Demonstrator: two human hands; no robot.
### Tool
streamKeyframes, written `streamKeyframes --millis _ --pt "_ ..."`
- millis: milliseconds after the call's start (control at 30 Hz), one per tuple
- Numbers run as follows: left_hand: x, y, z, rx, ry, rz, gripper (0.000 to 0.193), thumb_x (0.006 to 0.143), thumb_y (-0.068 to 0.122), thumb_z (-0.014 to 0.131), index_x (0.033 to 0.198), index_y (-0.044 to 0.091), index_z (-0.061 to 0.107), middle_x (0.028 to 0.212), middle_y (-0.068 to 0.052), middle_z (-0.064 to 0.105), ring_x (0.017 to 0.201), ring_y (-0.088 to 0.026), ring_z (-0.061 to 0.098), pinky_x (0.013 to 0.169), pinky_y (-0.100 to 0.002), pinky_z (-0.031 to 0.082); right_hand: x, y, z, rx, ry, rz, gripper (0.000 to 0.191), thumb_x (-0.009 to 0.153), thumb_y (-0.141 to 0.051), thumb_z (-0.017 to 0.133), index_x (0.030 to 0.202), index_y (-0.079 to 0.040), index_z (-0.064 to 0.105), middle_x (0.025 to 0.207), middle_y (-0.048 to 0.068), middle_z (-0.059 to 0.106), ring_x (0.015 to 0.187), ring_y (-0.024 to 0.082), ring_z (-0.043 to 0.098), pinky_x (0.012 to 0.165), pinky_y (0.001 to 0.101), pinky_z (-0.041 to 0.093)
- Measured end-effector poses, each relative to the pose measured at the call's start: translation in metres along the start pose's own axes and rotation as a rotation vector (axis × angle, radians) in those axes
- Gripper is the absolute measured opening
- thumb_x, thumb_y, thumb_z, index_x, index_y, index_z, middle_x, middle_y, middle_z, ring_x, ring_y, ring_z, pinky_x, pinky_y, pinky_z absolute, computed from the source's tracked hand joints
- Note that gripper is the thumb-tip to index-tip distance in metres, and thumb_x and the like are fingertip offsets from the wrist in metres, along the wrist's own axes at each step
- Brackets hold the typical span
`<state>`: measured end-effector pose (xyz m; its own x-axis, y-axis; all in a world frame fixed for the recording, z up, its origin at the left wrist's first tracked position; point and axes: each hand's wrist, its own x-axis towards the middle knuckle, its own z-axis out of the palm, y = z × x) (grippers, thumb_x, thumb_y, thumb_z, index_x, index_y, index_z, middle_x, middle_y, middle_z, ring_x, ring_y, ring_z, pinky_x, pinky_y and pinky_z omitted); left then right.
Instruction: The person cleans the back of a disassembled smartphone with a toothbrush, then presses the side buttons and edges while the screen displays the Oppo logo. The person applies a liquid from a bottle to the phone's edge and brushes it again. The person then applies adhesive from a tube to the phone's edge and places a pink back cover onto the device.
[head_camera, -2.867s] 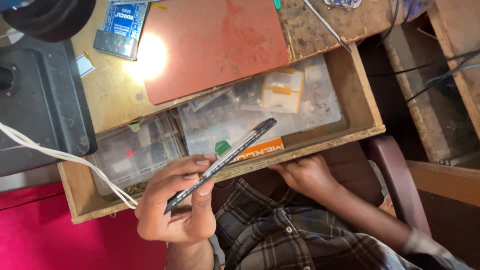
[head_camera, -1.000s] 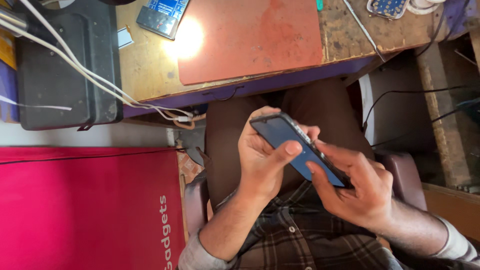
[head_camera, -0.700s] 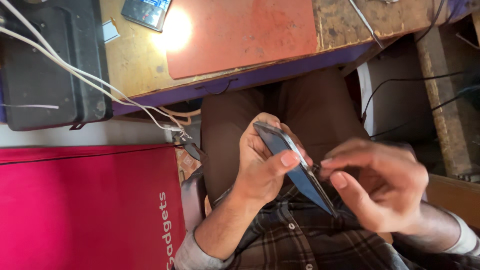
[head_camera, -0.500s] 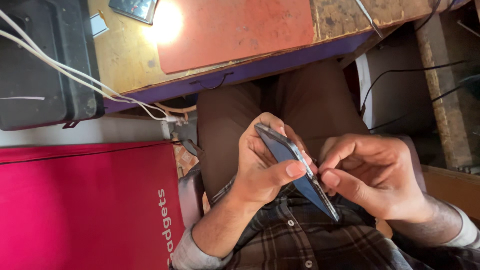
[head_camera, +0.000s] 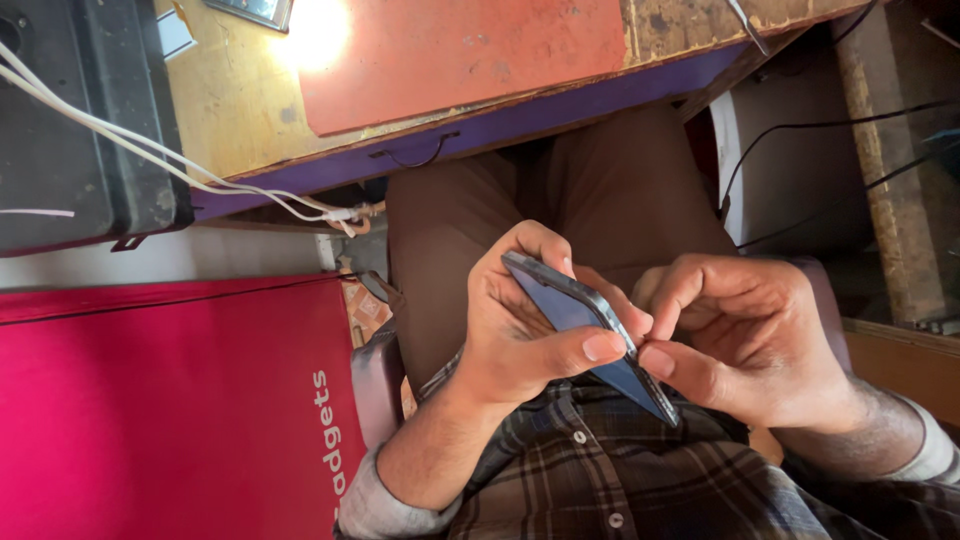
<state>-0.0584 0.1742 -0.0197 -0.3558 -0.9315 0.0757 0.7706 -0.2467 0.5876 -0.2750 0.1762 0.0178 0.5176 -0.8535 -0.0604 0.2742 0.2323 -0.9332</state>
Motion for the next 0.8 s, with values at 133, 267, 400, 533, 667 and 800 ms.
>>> streamKeyframes --millis 133,267,400,533,667,800 --pt "-0.001 0.0017 0.0007 0.043 0.005 -0.016 0.044 0.09 -0.005 0.084 0.112 0.006 0.048 0.096 -0.023 0.074 0.092 -0.027 0.077 0.083 -0.037 0.064 -0.002 0.0 0.0004 -0.013 0.023 0.001 0.01 0.092 0.006 0.071 0.096 0.003 0.063 0.098 0.009 0.067 0.089 0.009 0.064 0.075 0.0238 0.051" --pt "-0.0013 0.0038 0.0 0.056 0.009 -0.03 0.045 0.09 -0.002 0.086 0.11 0.005 0.046 0.095 -0.023 0.074 0.09 -0.026 0.076 0.082 -0.037 0.064 -0.0014 0.0002 0.0011 -0.028 0.034 0.012 0.009 0.092 0.008 0.071 0.095 0.002 0.064 0.098 0.009 0.067 0.088 0.009 0.063 0.073 0.0235 0.052" --pt "-0.001 0.0051 -0.0011 0.039 -0.019 -0.031 0.046 0.089 0.0 0.087 0.11 0.006 0.046 0.093 -0.023 0.074 0.088 -0.026 0.076 0.08 -0.035 0.063 -0.003 -0.0006 0.0025 -0.022 -0.001 -0.015 0.008 0.093 0.008 0.07 0.095 0.002 0.064 0.1 0.01 0.069 0.092 0.01 0.064 0.077 0.0241 0.053" --pt "-0.0019 0.005 -0.001 0.027 -0.013 -0.028 0.047 0.089 -0.001 0.086 0.111 0.006 0.045 0.093 -0.023 0.073 0.087 -0.027 0.076 0.08 -0.036 0.063 -0.0035 0.0013 0.0034 -0.028 0.012 -0.012 0.009 0.092 0.008 0.07 0.094 0.002 0.064 0.1 0.012 0.07 0.091 0.01 0.065 0.075 0.024 0.053" --pt "-0.0011 0.0047 -0.0005 0.047 -0.023 -0.011 0.047 0.089 -0.002 0.085 0.113 0.006 0.046 0.093 -0.024 0.073 0.087 -0.027 0.076 0.08 -0.036 0.064 -0.0031 0.0037 0.0028 -0.033 0.027 -0.019 0.011 0.09 0.009 0.072 0.092 0.002 0.064 0.099 0.012 0.071 0.089 0.011 0.065 0.072 0.0244 0.053" --pt "-0.001 0.0047 0.0013 0.068 -0.032 0.004 0.048 0.09 -0.003 0.084 0.117 0.006 0.046 0.094 -0.024 0.073 0.089 -0.027 0.077 0.082 -0.037 0.065 -0.0047 0.0044 0.0025 -0.071 0.036 -0.051 0.014 0.088 0.009 0.073 0.091 0.0 0.063 0.098 0.011 0.071 0.09 0.011 0.065 0.073 0.0242 0.054"
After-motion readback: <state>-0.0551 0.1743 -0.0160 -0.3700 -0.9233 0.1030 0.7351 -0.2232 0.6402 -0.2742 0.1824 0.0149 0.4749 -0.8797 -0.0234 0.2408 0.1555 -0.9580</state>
